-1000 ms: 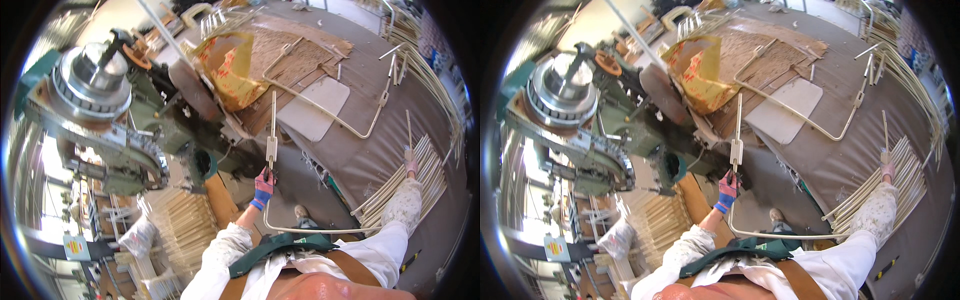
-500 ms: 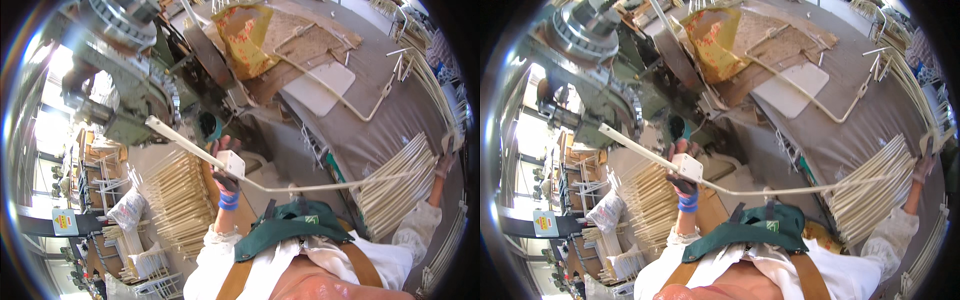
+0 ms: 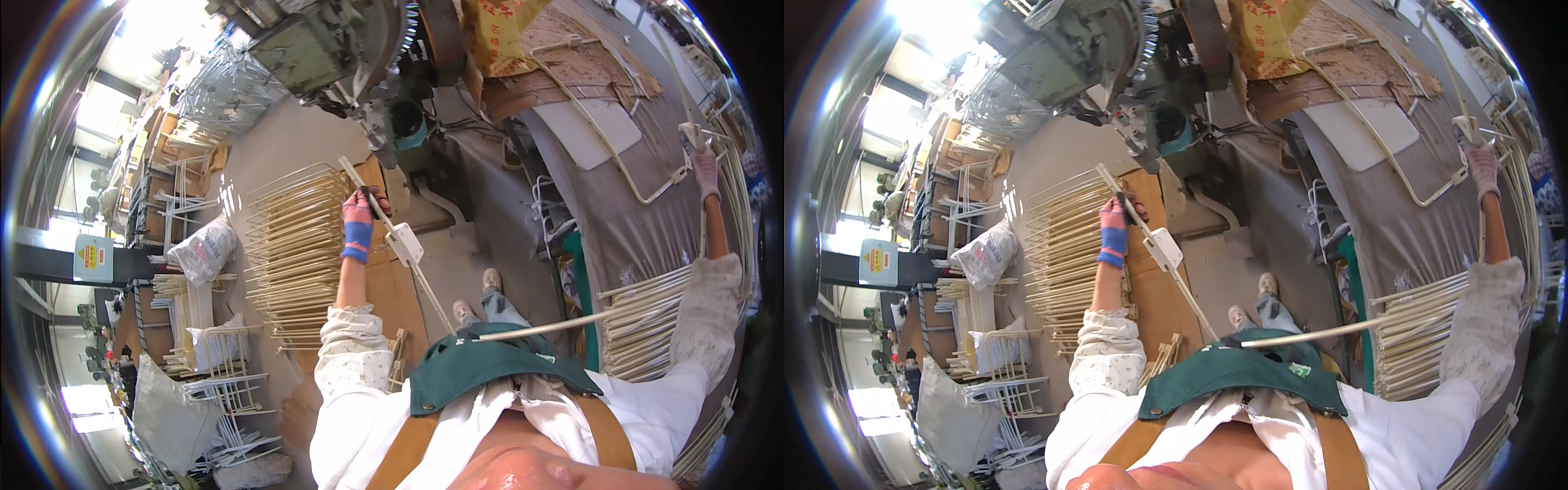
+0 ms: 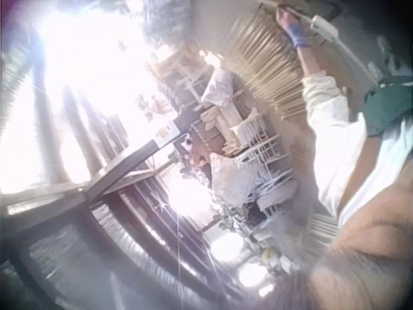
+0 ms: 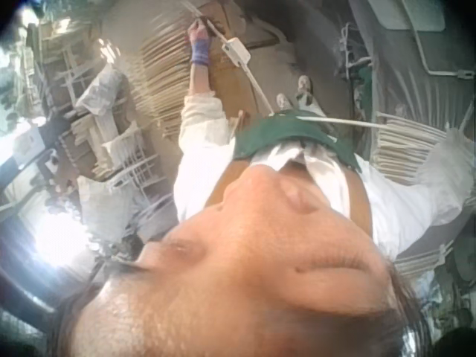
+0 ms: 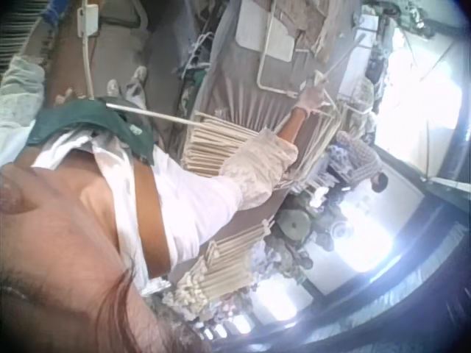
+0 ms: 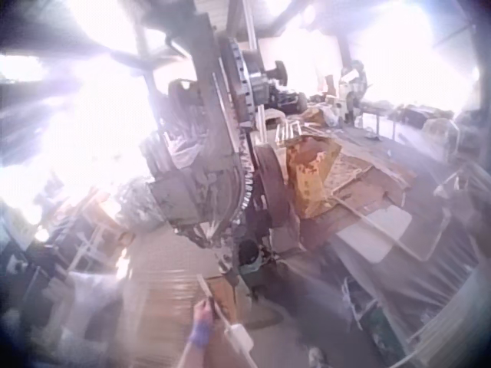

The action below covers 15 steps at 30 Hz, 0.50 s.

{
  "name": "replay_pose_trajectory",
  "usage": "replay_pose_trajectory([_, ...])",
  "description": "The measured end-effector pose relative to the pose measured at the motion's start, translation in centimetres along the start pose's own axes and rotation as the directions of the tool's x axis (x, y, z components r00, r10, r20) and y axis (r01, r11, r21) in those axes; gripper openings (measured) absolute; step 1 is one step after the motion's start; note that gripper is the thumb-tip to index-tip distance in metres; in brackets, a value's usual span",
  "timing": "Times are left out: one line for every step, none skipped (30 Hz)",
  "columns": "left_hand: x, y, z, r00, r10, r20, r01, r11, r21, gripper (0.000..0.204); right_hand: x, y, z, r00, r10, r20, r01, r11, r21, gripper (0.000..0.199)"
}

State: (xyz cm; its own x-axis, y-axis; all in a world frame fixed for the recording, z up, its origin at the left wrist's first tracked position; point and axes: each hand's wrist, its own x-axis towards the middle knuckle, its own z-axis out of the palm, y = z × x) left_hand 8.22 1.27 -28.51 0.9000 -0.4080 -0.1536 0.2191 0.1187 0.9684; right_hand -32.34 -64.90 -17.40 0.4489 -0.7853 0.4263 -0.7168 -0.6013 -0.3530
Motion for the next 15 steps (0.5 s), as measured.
replay_pose_trajectory([0.9, -0.6, 0.1, 0.997, -0.041, -0.063, 0.042, 0.999, 0.015, 0.03, 1.2, 0.4, 1.1, 1.0, -0.01, 0.022, 0.011, 0.997, -0.076, 0.048])
replay_pose_trajectory([1.7, -0.1, 0.2, 0.997, -0.024, -0.072, 0.027, 0.998, 0.054, 0.03, 2.5, 0.7, 2.6, 0.999, -0.014, 0.045, 0.02, 0.99, -0.142, 0.049])
replay_pose_trajectory([2.5, 0.9, 1.0, 0.997, -0.015, -0.07, 0.022, 0.995, 0.092, 0.03, 3.7, 1.7, 3.7, 0.998, -0.011, 0.068, 0.026, 0.974, -0.226, 0.051])
replay_pose_trajectory([3.1, 2.1, 1.8, 0.995, -0.029, -0.094, 0.035, 0.997, 0.064, 0.031, 4.8, 2.6, 4.6, 0.997, -0.017, 0.08, 0.039, 0.958, -0.284, 0.052])
replay_pose_trajectory([4.1, 2.8, 2.3, 0.996, -0.015, -0.092, 0.022, 0.997, 0.079, 0.032, 5.8, 4.1, 4.9, 0.996, -0.024, 0.088, 0.053, 0.939, -0.34, 0.054])
replay_pose_trajectory([4.9, 3.7, 3.0, 0.998, -0.041, -0.043, 0.044, 0.997, 0.065, 0.032, 6.9, 6.3, 4.5, 0.995, -0.028, 0.1, 0.066, 0.914, -0.4, 0.055])
replay_pose_trajectory([5.8, 4.5, 3.7, 0.998, -0.069, 0.011, 0.069, 0.996, 0.049, 0.032, 7.5, 8.8, 3.9, 0.992, -0.037, 0.121, 0.089, 0.882, -0.464, 0.057])
replay_pose_trajectory([6.2, 4.9, 3.3, 0.998, -0.062, 0.02, 0.062, 0.998, 0.01, 0.033, 8.3, 7.6, 3.9, 0.958, -0.065, 0.279, 0.201, 0.846, -0.494, 0.04])
replay_pose_trajectory([6.7, 5.0, 3.1, 0.998, -0.054, 0.032, 0.055, 0.998, -0.032, 0.033, 8.6, 6.6, 3.4, 0.956, 0.029, 0.292, 0.116, 0.876, -0.468, 0.046])
replay_pose_trajectory([6.5, 5.7, 2.8, 1.0, -0.018, -0.008, 0.018, 1.0, -0.007, 0.034, 7.9, 3.6, 5.2, 0.938, 0.112, 0.328, 0.034, 0.912, -0.408, 0.053])
replay_pose_trajectory([6.0, 6.5, 1.8, 0.998, -0.007, -0.055, 0.009, 0.999, 0.031, 0.034, 7.2, -2.3, 6.4, 0.911, 0.173, 0.375, -0.03, 0.933, -0.358, 0.061])
replay_pose_trajectory([6.8, 6.5, 2.3, 0.998, -0.006, -0.06, 0.008, 0.999, 0.031, 0.034, 7.3, -1.9, 5.9, 0.94, 0.176, 0.293, -0.082, 0.948, -0.307, 0.072])
replay_pose_trajectory([7.4, 6.3, 3.1, 0.998, -0.007, -0.055, 0.009, 1.0, 0.026, 0.034, 8.1, -0.2, 5.1, 0.936, 0.184, 0.299, -0.084, 0.944, -0.318, 0.074])
replay_pose_trajectory([8.0, 6.2, 4.5, 0.999, -0.03, -0.013, 0.03, 0.999, 0.019, 0.034, 8.9, 3.1, 3.8, 0.932, 0.208, 0.296, -0.1, 0.935, -0.341, 0.075])
replay_pose_trajectory([8.4, 6.0, 4.7, 0.999, -0.041, 0.002, 0.041, 0.999, -0.016, 0.034, 9.8, 4.4, 3.8, 0.926, 0.216, 0.311, -0.101, 0.932, -0.347, 0.077])
